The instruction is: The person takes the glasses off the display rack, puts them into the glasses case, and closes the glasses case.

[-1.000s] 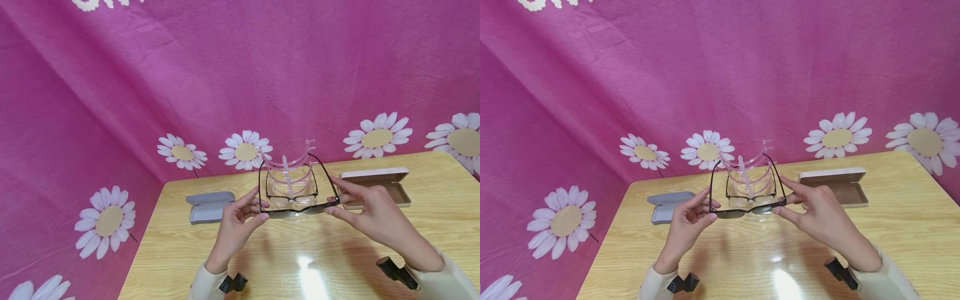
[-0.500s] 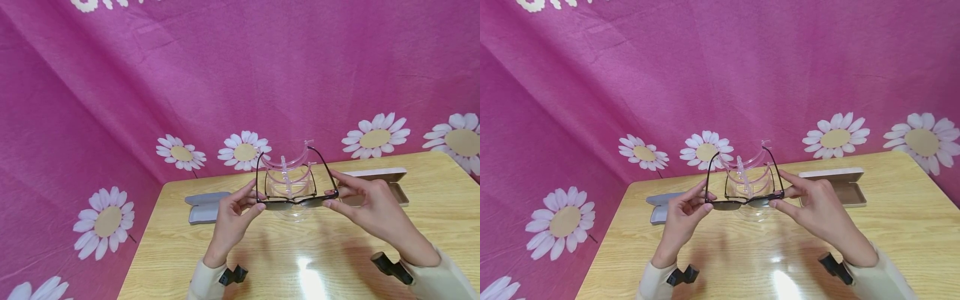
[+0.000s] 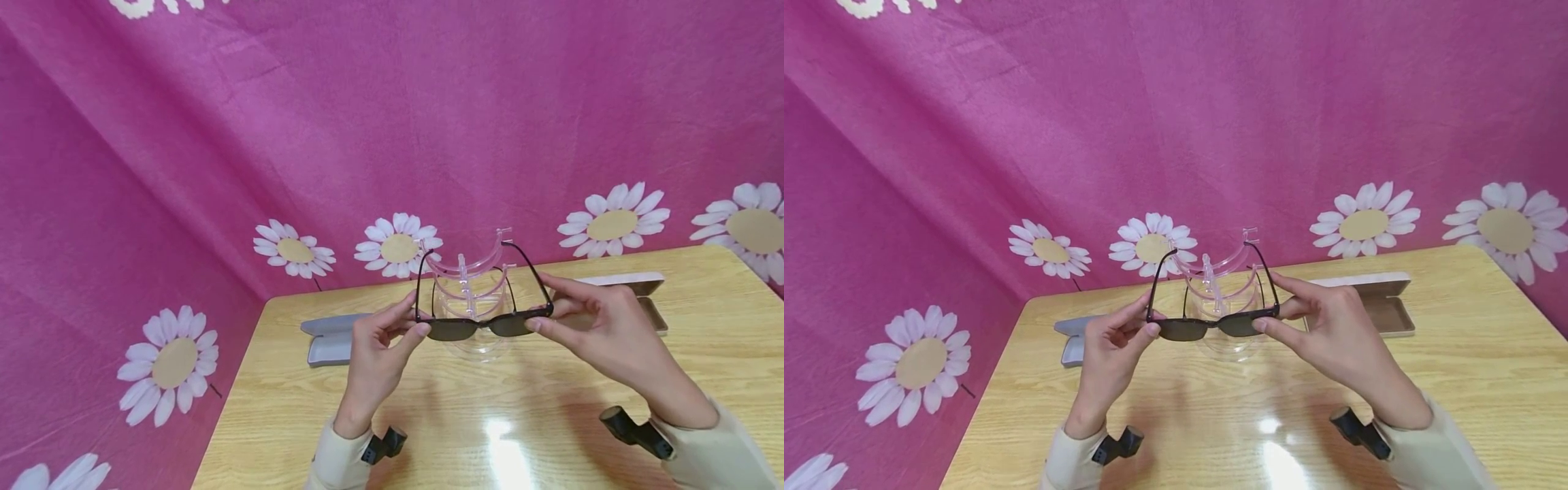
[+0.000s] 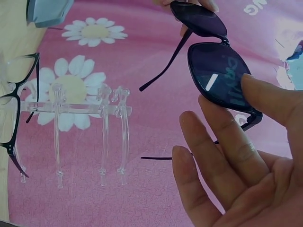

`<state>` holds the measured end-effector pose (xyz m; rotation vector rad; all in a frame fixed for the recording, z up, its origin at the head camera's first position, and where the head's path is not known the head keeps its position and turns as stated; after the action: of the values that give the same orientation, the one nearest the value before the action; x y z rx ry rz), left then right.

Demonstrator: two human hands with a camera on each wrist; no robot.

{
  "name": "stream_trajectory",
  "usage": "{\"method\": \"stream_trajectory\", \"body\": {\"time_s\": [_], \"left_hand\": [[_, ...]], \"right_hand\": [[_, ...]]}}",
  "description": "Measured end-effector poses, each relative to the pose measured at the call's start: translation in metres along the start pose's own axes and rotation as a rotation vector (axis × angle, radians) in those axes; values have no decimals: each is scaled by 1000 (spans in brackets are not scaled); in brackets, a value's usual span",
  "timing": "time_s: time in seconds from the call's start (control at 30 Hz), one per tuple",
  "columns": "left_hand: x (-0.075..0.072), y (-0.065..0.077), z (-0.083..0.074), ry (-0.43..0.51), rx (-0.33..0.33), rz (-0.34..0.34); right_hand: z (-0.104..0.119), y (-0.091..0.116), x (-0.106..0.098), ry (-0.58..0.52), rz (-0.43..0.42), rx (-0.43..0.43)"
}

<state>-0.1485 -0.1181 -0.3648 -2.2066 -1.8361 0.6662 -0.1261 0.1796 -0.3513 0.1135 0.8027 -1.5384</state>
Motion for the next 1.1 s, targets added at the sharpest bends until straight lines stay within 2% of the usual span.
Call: {"method": "stream_trajectory", "body": {"time_s": [0.4, 0.8, 1.1], "left_hand": [[1, 4, -5, -26, -17, 5], [4, 10, -8, -44, -2, -14], [5, 11, -9, -19, -28, -4]], "right_hand": [[2, 2, 0, 35, -25, -7], [7, 6, 1, 67, -46, -70], [6, 7, 1, 74, -49, -122]]}}
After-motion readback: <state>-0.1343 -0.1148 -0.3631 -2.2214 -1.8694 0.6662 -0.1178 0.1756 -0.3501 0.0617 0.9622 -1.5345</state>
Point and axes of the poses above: each hand's wrist, its own y-axis away from the middle knuckle, its own x-axis out of the palm, z = x × y, the point moved 1 cm from there along -y, towards the middle knuckle
